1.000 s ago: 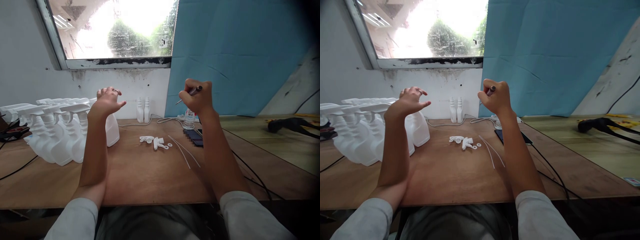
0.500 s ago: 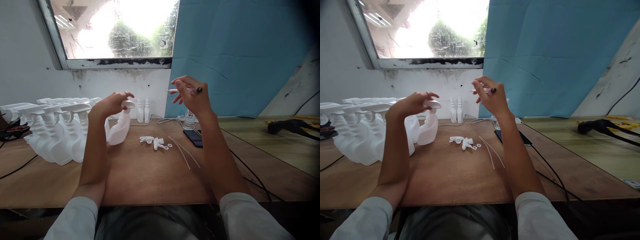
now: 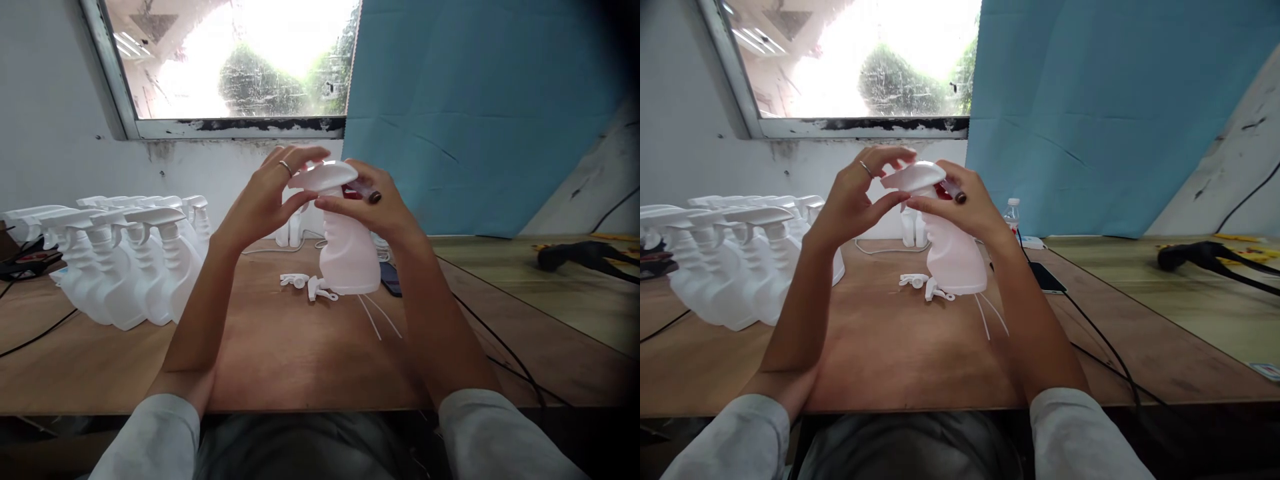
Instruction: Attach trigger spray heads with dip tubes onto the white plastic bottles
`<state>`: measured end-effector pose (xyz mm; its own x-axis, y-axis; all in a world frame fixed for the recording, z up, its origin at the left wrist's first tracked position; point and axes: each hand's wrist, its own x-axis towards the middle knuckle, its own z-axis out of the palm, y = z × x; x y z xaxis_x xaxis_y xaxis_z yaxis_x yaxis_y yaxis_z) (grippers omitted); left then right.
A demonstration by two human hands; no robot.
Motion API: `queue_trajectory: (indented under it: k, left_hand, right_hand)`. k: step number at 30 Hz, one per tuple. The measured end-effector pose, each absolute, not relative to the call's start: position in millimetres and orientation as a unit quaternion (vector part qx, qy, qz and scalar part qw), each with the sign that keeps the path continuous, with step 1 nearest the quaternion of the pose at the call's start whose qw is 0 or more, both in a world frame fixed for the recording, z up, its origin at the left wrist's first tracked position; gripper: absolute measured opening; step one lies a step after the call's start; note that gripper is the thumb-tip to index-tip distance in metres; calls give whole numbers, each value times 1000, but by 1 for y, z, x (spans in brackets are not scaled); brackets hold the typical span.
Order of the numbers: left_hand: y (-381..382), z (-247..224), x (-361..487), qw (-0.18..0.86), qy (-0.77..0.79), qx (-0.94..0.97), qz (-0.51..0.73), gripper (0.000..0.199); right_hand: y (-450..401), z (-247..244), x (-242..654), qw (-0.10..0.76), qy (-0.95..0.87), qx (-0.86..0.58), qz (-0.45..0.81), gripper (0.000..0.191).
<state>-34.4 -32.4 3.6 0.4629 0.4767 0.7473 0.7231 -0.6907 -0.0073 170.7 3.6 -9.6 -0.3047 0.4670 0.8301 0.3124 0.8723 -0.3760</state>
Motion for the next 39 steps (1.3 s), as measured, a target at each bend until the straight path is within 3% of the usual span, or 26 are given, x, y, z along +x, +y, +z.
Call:
queue_trajectory:
  k: [6, 10, 12, 17, 19, 23, 29, 34, 37, 39]
  left_hand:
    - [-29, 4, -33, 76, -399, -848, -341, 97]
    - [-15, -4, -42, 24, -386, -871, -303, 112]
    - [-7, -6, -46, 17, -392, -883, -258, 108]
    - [4, -5, -51, 12, -375, -912, -168, 52]
    - [5, -4, -50, 17, -356, -917, -180, 42]
    - [2, -2, -52, -24, -300, -937, -175, 42]
    - [1, 0, -56, -66, -264, -946, -173, 48]
    - [2, -1, -54, -82, -272, -939, -195, 55]
    - [10, -5, -56, -160, -250, -921, -253, 64]
    - [16, -9, -59, -216, -236, -898, -301, 59]
  right_hand:
    - [9, -9, 169, 656, -723, -205, 77, 35]
    - [13, -9, 164, 717, -666, -179, 101, 35]
    - [17, -9, 165, 743, -635, -159, 142, 35]
    - [21, -5, 173, 731, -636, -155, 191, 46]
    - [19, -3, 177, 722, -654, -145, 176, 46]
    - [8, -3, 177, 700, -690, -121, 141, 44]
    - [-12, -1, 169, 649, -726, -94, 205, 41]
    - [-4, 1, 173, 691, -669, -62, 265, 38]
    - [-3, 5, 179, 700, -650, -59, 289, 40]
    - [-6, 9, 184, 707, -646, -56, 283, 46]
